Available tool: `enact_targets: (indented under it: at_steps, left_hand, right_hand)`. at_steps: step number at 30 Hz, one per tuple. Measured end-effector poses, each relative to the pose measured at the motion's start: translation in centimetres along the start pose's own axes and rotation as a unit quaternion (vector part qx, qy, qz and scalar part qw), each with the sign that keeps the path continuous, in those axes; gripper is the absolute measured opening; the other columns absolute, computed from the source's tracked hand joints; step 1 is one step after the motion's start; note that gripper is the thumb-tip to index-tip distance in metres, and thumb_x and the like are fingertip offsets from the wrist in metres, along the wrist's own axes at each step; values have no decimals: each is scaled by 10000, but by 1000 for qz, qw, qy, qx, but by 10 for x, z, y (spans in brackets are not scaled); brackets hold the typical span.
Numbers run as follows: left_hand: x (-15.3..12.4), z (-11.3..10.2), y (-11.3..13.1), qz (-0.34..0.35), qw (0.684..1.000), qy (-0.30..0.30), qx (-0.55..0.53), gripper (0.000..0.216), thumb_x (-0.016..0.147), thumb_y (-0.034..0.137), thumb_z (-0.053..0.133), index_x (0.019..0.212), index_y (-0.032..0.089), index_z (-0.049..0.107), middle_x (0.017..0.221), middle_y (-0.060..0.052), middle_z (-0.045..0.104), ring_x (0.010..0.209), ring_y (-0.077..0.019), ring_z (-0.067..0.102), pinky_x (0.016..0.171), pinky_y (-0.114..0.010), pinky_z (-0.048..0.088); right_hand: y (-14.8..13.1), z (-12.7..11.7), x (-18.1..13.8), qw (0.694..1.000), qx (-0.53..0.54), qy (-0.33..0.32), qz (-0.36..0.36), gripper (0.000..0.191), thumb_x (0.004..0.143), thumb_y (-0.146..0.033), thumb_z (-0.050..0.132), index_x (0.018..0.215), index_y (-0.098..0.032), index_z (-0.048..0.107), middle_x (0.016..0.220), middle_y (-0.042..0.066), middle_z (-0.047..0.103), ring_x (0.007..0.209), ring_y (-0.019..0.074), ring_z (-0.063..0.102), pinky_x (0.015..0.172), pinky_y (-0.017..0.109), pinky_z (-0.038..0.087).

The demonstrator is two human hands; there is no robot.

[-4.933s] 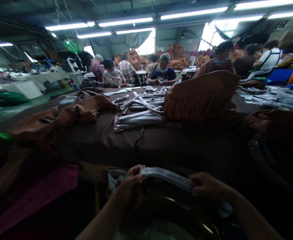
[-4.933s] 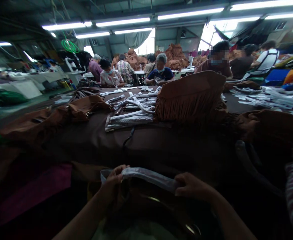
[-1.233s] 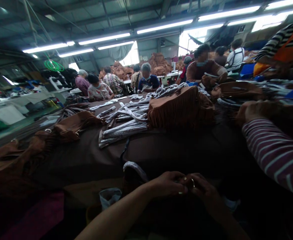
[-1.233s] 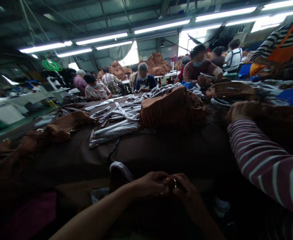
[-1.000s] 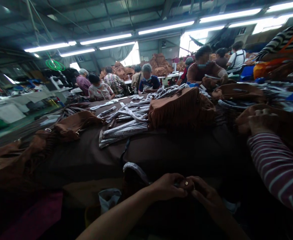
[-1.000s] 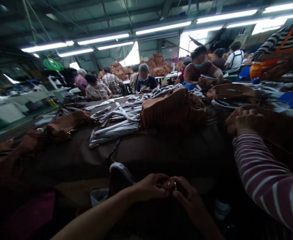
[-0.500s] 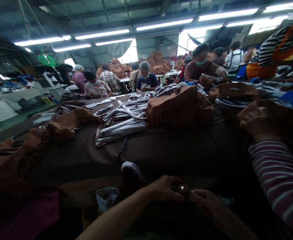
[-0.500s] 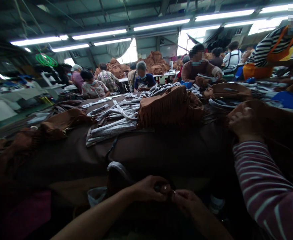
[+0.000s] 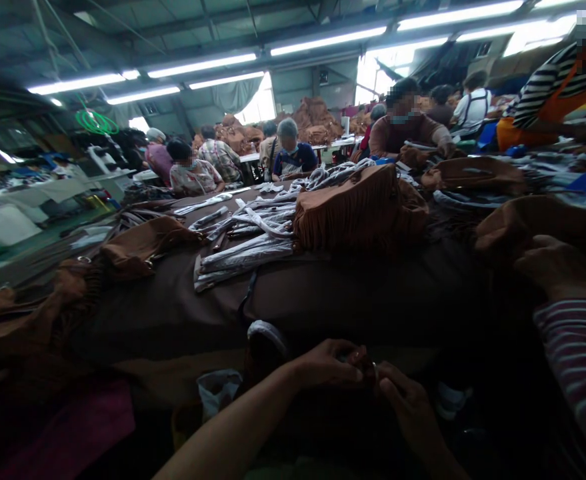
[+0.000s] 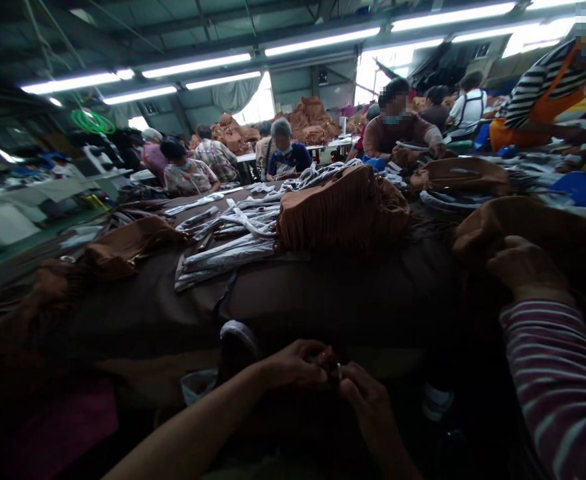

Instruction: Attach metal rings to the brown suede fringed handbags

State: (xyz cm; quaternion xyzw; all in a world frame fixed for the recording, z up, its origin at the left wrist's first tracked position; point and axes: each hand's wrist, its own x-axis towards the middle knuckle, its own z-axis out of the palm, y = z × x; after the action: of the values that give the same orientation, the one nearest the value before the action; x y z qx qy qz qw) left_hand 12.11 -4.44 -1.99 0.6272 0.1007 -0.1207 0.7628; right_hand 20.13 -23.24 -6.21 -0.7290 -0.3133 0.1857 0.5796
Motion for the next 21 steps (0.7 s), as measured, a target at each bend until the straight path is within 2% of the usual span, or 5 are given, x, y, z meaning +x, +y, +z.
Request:
enact_targets:
  at_steps: [4,9,12,14,21]
  left_hand:
    - [1,2,-1,-3,1000,1,12,519,577,363,802,1008,114,653,769,11,541,605,-69,437,524,-183,317]
    - [3,-1,-5,-20,999,-9,34,551,582,361,800,1044,105,645,773,0,552,598,-77,458,503,-184,312]
    - [2,-3,-7,-20,999,-13,37,562,563,352,820,1041,115,645,770,7,546,582,-69,439,488,-182,291]
    - [2,-3,-6,-25,999,-14,25,568,555,358,827,1035,116,644,744,20,532,558,-58,411,486,-184,282]
    - [0,-2,-5,-7,1000,0,29,519,608,352,794,1037,100,646,706,28,500,544,-55,385,476,-188,262]
  right_hand:
    - [3,-14,6,999,31,-3,44,438,753,-540,660,1061,-229,652,999,69,673,931,264,637,785,341,534]
    - [-7,-25,15,978,44,-202,-21,386,882,-453,539,1212,-265,606,1165,75,586,1126,254,540,964,387,434]
    - [-13,-28,17,966,37,-254,-34,380,897,-407,536,1252,-277,580,1169,68,556,1123,242,524,973,382,417]
    - [-13,-27,16,967,20,-249,-45,370,905,-407,519,1243,-271,588,1154,70,546,1114,244,521,963,379,415]
    - [-10,-16,6,988,-45,-144,-41,380,894,-461,494,1187,-241,593,1160,90,558,1105,255,525,940,363,418]
